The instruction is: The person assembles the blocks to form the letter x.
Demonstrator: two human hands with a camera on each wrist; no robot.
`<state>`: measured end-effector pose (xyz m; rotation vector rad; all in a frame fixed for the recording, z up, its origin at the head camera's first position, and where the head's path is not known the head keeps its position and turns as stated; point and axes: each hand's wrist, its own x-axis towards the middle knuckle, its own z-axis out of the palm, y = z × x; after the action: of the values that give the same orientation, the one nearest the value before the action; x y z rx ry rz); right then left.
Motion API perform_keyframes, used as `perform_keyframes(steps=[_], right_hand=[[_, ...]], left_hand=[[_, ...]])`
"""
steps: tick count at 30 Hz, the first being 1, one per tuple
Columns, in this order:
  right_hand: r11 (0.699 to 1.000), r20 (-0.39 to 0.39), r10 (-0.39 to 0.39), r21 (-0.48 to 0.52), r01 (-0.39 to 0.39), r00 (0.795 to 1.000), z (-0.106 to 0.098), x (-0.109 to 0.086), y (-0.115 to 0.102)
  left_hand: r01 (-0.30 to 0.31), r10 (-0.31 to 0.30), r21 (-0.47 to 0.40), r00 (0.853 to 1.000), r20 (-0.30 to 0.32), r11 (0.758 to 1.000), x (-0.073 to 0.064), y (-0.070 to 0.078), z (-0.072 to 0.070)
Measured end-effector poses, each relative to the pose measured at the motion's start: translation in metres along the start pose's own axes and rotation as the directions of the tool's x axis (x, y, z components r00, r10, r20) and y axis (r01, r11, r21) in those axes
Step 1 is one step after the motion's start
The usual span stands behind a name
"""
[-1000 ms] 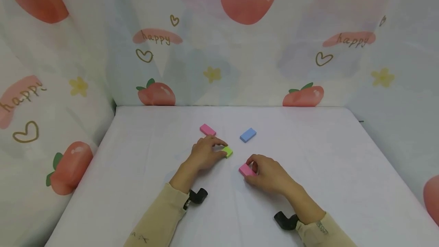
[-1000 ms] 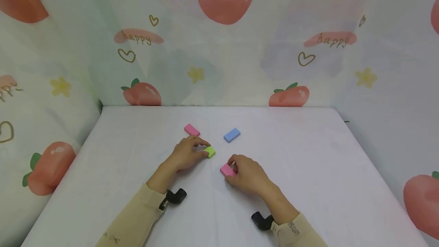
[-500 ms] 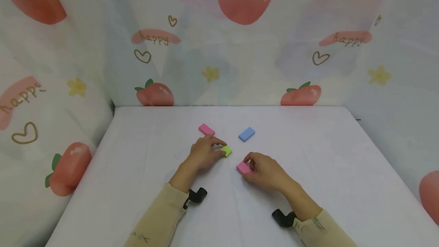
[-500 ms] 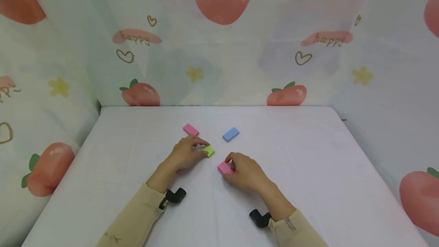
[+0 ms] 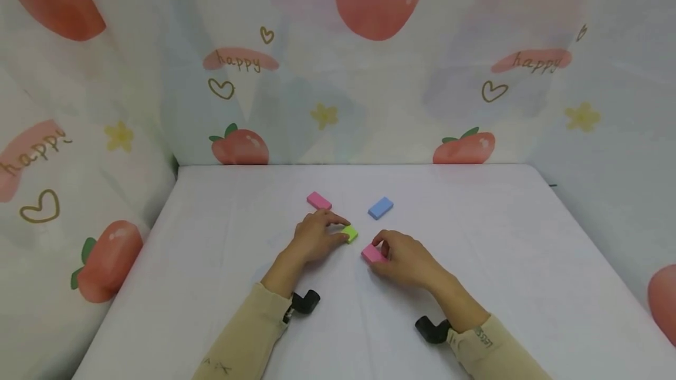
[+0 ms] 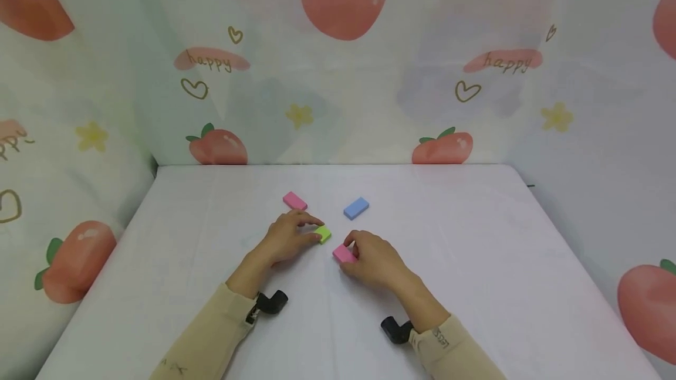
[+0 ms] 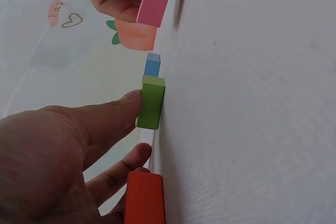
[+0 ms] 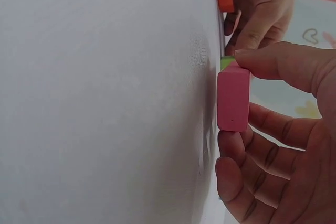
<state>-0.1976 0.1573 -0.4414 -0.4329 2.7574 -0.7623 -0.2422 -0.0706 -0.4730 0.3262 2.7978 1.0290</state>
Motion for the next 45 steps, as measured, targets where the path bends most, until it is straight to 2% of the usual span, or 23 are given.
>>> perform_keyframes(steps=[8,19,26,35,45], right_hand=[[1.000,0.010,-0.019,-0.010,0.019,1.000,-0.004,0.010,-0.004],[1.000,0.026,-0.010,-0.005,0.010,1.000,0.000,0.017,-0.007],[1.000,0.020,0.004,-0.015,-0.003,1.000,0.002,0.021,-0.007],[0.999,0.024,-0.026,-0.021,0.027,0.999,0.004,0.025,-0.009],[1.000,0.026,0.005,-0.015,-0.005,1.000,0.005,0.028,-0.011]], left_hand=[[0.006,-0.006,0.013,1.000,0.002,1.000,0.003,0.002,-0.005],[0.030,-0.030,0.007,0.999,0.016,1.000,0.003,0.001,-0.001],[0.009,-0.009,0.004,1.000,0.016,1.000,0.005,0.001,-0.001],[0.016,-0.016,0.000,1.000,0.009,1.000,0.003,-0.001,-0.001],[0.020,-0.020,-0.003,1.000,0.018,1.000,0.003,0.000,0.001]])
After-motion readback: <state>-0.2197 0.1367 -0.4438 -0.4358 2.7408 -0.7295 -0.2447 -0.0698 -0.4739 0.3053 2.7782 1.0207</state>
